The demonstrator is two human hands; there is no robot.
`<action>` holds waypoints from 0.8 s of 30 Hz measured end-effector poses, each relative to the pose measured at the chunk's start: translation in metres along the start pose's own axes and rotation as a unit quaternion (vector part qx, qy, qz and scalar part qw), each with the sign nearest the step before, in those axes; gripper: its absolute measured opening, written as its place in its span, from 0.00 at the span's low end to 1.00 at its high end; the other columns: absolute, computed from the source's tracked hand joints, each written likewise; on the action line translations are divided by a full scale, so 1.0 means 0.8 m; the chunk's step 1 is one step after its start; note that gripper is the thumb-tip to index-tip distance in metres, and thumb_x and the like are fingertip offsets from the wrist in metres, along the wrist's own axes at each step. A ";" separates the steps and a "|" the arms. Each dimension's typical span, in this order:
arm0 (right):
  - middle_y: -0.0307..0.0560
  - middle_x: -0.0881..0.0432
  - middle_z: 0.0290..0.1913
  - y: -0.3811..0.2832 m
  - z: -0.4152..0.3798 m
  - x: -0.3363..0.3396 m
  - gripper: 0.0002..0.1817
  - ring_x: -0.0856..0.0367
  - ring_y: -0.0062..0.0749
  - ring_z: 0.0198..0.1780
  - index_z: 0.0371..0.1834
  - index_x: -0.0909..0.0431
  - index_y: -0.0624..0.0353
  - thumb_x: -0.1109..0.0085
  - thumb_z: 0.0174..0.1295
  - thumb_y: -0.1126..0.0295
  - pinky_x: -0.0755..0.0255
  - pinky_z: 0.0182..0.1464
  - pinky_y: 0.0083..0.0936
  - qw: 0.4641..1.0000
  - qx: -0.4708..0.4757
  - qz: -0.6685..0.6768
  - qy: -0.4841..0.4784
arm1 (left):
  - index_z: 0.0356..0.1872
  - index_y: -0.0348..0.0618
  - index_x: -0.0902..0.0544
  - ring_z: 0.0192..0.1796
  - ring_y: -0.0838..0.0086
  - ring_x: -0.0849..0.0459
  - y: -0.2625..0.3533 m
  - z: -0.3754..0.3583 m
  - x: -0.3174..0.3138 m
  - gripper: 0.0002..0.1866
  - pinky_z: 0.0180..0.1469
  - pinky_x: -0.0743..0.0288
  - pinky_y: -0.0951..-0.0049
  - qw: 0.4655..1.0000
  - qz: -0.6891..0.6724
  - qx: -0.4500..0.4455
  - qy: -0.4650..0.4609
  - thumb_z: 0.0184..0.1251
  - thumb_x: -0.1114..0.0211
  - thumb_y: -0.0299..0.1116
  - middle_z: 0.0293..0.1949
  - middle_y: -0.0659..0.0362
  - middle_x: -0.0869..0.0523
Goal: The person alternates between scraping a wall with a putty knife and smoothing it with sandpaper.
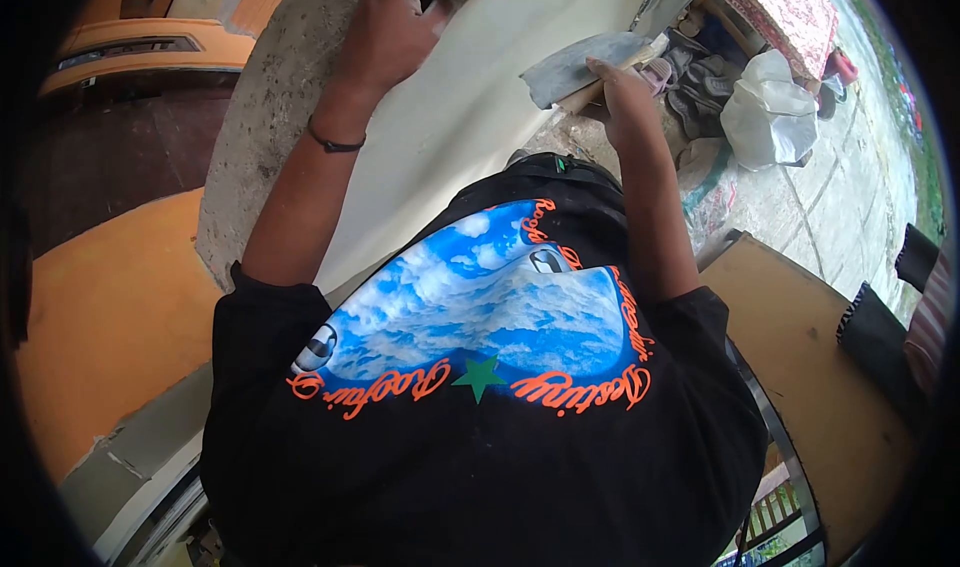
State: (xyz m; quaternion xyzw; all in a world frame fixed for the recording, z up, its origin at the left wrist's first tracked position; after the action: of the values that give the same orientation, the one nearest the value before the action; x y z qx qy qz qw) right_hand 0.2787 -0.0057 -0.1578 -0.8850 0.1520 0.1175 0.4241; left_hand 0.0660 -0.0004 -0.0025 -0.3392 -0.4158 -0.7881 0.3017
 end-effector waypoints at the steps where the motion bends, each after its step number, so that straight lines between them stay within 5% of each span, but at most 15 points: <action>1: 0.54 0.24 0.43 0.004 0.001 -0.003 0.18 0.20 0.43 0.41 0.49 0.31 0.72 0.47 0.61 0.68 0.22 0.41 0.38 0.998 0.008 0.059 -0.037 | 0.49 0.40 0.20 0.62 0.49 0.31 -0.002 -0.001 0.001 0.19 0.64 0.38 0.63 1.000 0.021 -0.005 -0.005 0.54 0.39 0.23 0.57 0.40 0.27; 15: 0.55 0.27 0.45 0.017 0.004 -0.024 0.15 0.23 0.43 0.45 0.46 0.32 0.73 0.49 0.61 0.72 0.21 0.40 0.41 0.997 -0.008 0.063 -0.037 | 0.52 0.39 0.22 0.63 0.50 0.33 -0.008 -0.006 -0.001 0.23 0.66 0.42 0.60 0.998 0.059 -0.028 -0.003 0.52 0.36 0.30 0.57 0.38 0.28; 18: 0.60 0.28 0.50 0.029 0.002 -0.048 0.20 0.25 0.47 0.51 0.54 0.39 0.75 0.52 0.62 0.74 0.24 0.50 0.45 0.999 -0.003 0.036 -0.031 | 0.52 0.40 0.22 0.63 0.50 0.33 -0.007 -0.006 -0.002 0.23 0.66 0.42 0.60 0.999 0.049 -0.023 -0.004 0.51 0.35 0.31 0.57 0.39 0.28; 20: 0.61 0.29 0.51 0.061 0.019 -0.044 0.20 0.25 0.47 0.52 0.55 0.40 0.74 0.52 0.61 0.75 0.24 0.49 0.44 0.912 0.116 -0.304 -0.249 | 0.53 0.40 0.22 0.63 0.50 0.33 -0.007 -0.007 -0.003 0.24 0.66 0.42 0.60 0.999 0.045 -0.019 -0.004 0.51 0.35 0.31 0.57 0.39 0.28; 24: 0.60 0.30 0.51 0.163 0.074 -0.061 0.16 0.25 0.48 0.50 0.54 0.40 0.71 0.61 0.63 0.78 0.25 0.51 0.44 0.917 0.065 -0.267 -0.290 | 0.52 0.40 0.22 0.63 0.50 0.33 -0.010 -0.006 -0.004 0.23 0.66 0.42 0.60 0.998 0.049 -0.024 -0.004 0.51 0.36 0.31 0.57 0.39 0.28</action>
State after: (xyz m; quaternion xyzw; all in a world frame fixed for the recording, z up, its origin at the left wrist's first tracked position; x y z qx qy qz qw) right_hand 0.1810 -0.0287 -0.2710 -0.7901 -0.2123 0.2411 0.5220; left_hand 0.0607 -0.0001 -0.0109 -0.3698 -0.3804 -0.7807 0.3303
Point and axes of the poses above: each hand's wrist, its own z-axis towards the middle knuckle, its own x-axis out of the back of the hand, y = z × x, the point moved 1 cm from there along z, towards the middle knuckle
